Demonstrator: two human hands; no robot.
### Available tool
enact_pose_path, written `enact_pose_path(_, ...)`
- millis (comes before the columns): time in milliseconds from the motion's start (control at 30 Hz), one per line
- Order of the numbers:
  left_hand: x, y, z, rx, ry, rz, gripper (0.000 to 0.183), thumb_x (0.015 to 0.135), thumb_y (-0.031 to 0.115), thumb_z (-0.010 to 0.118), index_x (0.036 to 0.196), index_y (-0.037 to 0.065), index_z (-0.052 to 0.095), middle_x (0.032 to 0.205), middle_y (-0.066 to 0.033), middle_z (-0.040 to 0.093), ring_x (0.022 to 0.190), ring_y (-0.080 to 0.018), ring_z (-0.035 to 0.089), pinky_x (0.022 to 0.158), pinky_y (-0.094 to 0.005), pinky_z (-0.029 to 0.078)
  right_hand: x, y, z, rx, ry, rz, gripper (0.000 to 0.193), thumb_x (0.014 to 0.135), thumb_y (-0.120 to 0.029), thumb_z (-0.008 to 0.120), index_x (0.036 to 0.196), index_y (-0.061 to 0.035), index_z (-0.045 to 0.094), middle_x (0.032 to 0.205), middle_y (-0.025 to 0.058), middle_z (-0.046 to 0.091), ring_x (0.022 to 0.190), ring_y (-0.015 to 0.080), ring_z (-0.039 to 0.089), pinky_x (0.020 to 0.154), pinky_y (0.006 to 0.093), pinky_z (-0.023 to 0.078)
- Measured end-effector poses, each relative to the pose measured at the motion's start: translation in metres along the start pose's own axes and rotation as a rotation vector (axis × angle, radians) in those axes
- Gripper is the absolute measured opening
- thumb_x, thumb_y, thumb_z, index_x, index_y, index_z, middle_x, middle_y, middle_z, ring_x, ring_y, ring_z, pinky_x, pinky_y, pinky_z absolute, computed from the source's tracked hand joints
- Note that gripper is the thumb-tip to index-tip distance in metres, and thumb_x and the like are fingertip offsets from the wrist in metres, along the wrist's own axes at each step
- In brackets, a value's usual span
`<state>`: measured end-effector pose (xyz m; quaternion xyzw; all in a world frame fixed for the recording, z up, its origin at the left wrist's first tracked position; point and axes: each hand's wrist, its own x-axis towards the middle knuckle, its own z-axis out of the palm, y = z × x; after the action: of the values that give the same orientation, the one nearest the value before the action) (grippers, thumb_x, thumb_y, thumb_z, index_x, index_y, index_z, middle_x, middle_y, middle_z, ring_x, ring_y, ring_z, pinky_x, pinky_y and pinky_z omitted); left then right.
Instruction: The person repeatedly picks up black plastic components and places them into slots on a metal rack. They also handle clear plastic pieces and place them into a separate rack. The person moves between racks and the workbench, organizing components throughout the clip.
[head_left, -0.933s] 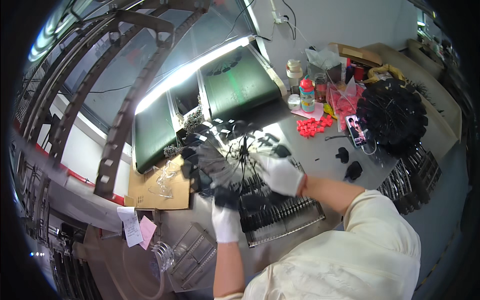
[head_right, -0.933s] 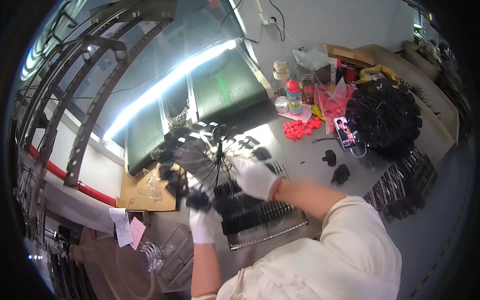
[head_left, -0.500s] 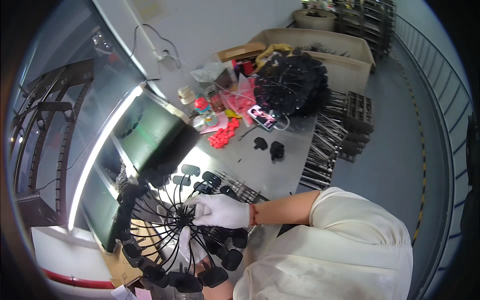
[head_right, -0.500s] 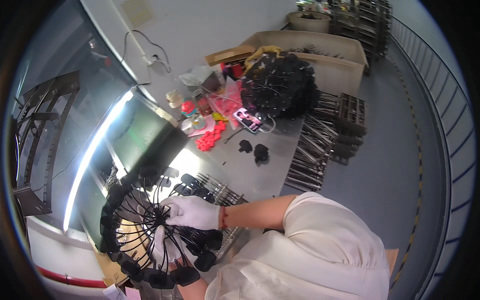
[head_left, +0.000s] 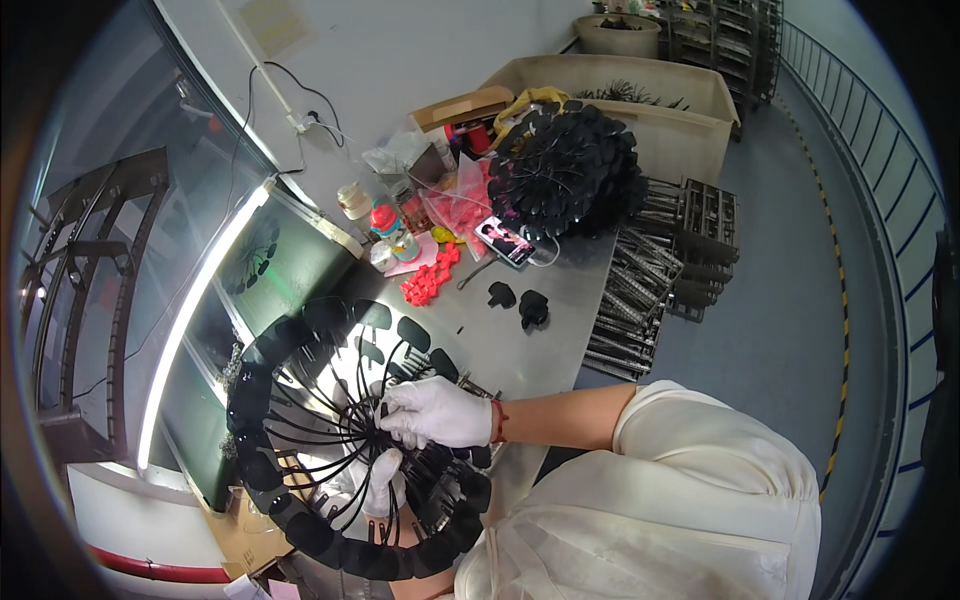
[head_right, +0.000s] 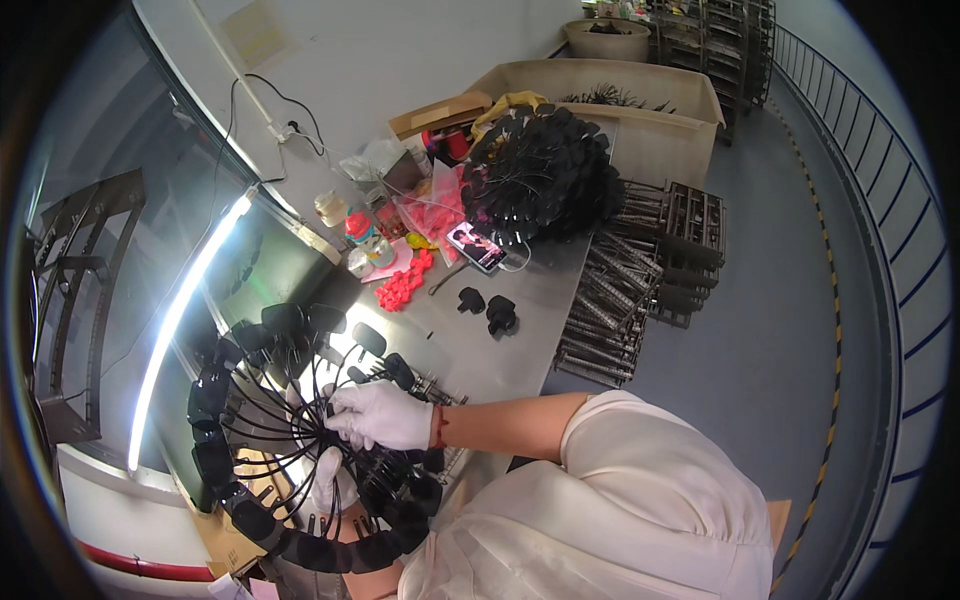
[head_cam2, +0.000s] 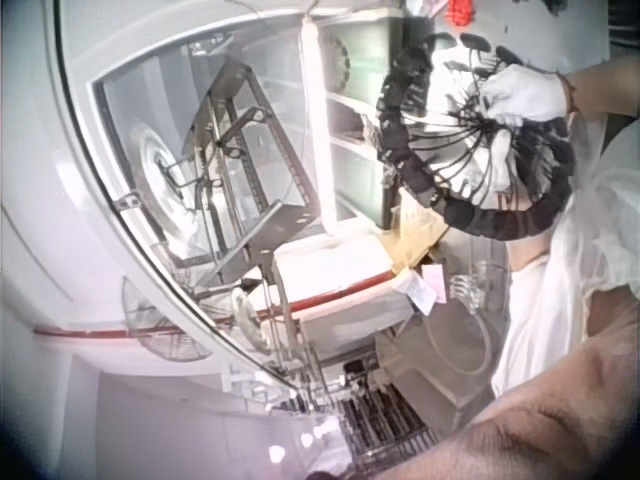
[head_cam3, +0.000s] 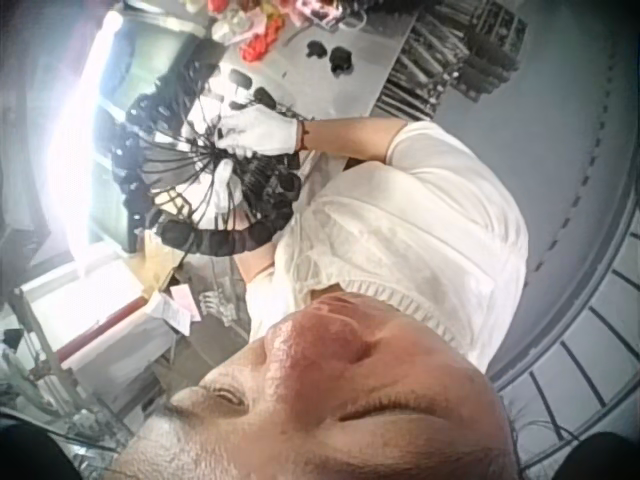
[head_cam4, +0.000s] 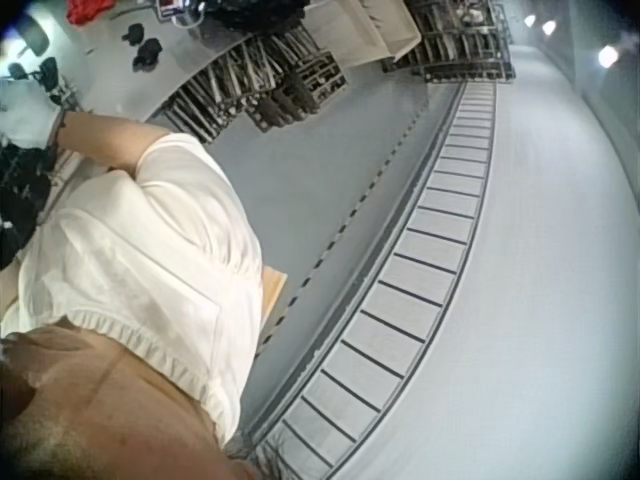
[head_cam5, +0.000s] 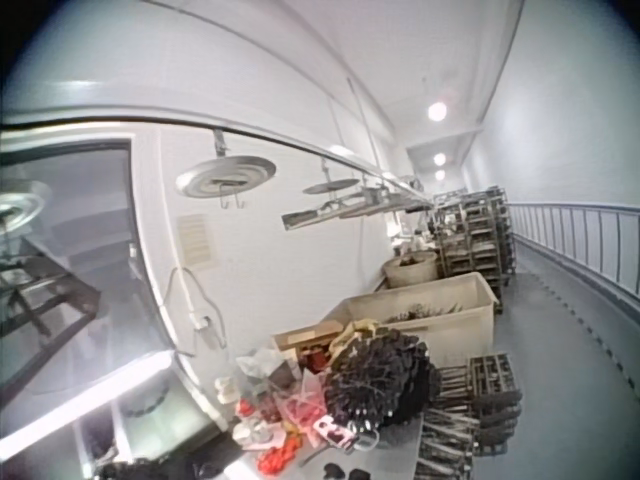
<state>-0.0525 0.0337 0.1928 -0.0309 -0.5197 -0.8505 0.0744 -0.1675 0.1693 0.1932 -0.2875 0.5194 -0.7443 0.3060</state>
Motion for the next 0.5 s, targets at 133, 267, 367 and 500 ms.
enact_pose_path(133,0.019,0.006,0.017,0.095,-0.029,-0.016,0.081,0.084,0.018,0.072,0.151,-0.005,0.034,0.120,-0.0166,0.060,0.101,-0.0252,0.061,0.093,-0.0388,0.050,-0.004,-0.007,-0.017,0.004,0.087,-0.103,0.014,0.101,-0.013,0.064,0.098,0.0001,0.067,0.077,0.0027,0.068,0.067,0.0072,0.066,0.055,0.0222,0.052)
enact_pose_path(267,0.062,0.004,0.039,0.031,-0.123,-0.024,0.095,0.080,0.012,0.079,0.156,-0.002,0.024,0.112,-0.0144,0.060,0.092,-0.0227,0.059,0.087,-0.0375,0.051,-0.007,0.002,-0.043,0.038,0.106,-0.224,0.013,0.101,-0.011,0.064,0.101,0.0013,0.067,0.079,0.0025,0.066,0.066,0.0075,0.065,0.057,0.0221,0.053)
enact_pose_path(367,0.083,-0.001,0.043,0.043,-0.286,-0.059,0.099,0.072,0.014,0.089,0.151,-0.002,0.032,0.105,-0.0108,0.059,0.089,-0.0214,0.058,0.081,-0.0376,0.049,-0.007,0.000,-0.063,0.084,0.067,-0.127,0.013,0.101,-0.011,0.062,0.102,0.0016,0.065,0.074,0.0041,0.064,0.063,0.0094,0.064,0.057,0.0231,0.053)
enact_pose_path(500,0.093,-0.010,0.039,0.215,-0.205,-0.066,0.115,0.066,0.015,0.093,0.155,0.001,0.023,0.109,-0.0096,0.058,0.092,-0.0216,0.060,0.082,-0.0393,0.050,-0.003,-0.008,-0.085,0.082,0.011,-0.031,0.011,0.101,-0.009,0.063,0.100,0.0019,0.065,0.076,0.0064,0.066,0.065,0.0105,0.066,0.057,0.0233,0.054)
